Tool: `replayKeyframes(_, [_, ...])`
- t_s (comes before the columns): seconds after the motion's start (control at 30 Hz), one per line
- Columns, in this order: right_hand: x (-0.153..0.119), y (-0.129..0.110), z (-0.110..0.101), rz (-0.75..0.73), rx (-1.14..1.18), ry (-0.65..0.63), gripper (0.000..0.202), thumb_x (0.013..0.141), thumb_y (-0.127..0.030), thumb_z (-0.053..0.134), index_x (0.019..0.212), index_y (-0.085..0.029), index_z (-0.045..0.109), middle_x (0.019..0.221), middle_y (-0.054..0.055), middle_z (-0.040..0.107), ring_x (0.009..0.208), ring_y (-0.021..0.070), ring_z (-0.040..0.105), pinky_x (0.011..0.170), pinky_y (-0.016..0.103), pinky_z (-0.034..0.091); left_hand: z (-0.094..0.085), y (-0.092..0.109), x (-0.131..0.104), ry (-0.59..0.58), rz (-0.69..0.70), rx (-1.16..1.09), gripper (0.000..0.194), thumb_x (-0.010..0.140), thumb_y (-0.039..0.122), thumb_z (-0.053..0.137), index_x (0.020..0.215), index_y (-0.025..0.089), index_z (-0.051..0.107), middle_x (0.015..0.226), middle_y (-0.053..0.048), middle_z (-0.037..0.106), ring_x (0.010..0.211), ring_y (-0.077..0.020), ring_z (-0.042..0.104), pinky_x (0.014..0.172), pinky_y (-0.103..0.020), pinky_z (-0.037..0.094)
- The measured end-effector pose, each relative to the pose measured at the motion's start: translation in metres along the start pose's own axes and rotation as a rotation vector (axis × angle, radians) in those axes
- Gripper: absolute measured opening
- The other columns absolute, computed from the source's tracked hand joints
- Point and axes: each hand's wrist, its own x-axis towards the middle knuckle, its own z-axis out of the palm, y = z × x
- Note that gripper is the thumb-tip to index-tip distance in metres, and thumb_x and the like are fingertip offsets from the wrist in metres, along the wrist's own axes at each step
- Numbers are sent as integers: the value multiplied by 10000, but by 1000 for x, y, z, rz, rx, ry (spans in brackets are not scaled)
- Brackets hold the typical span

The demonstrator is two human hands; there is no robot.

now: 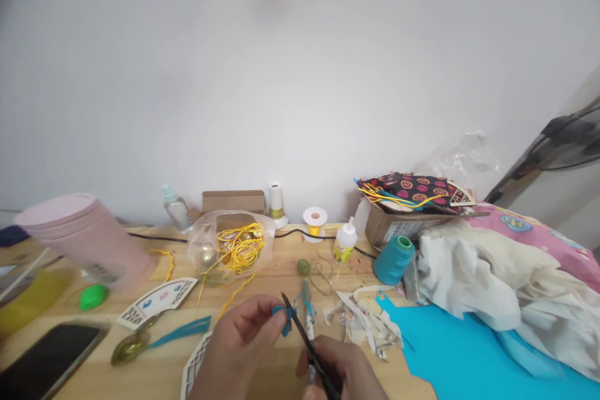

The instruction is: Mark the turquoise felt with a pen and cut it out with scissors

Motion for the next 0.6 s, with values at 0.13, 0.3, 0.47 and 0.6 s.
replayKeyframes(0.13, [-1,-3,-3,5,26,-8,437,650,-602,579,694,-167,602,501,-41,360,477,112,308,418,203,250,-3,2,3,-55,8,102,52,606,196,649,571,158,652,533,15,647,562,-140,582,552,-205,427])
replayKeyframes(0.3, [-1,-10,-5,-19,-12,-31,526,643,-690,515,680,-170,581,505,-42,330,480,112,291,406,205,231,-7,3,4,-91,29,202,60,630,213,635,600,165,655,565,17,648,588,-143,576,565,-212,412])
replayKeyframes(0.47, [-2,-14,-9,-24,-93,-85,633,655,-785,366,645,-169,514,476,-48,276,452,103,237,379,213,176,-11,6,6,-184,2,282,64,670,206,616,634,171,655,615,18,658,613,-132,570,578,-202,408])
replayKeyframes(0.6, [-2,-16,-11,-21,-120,-103,649,649,-803,337,639,-172,488,479,-48,279,453,102,234,384,217,175,-12,6,7,-184,-25,327,60,669,198,614,637,167,653,620,16,655,619,-135,565,581,-206,403])
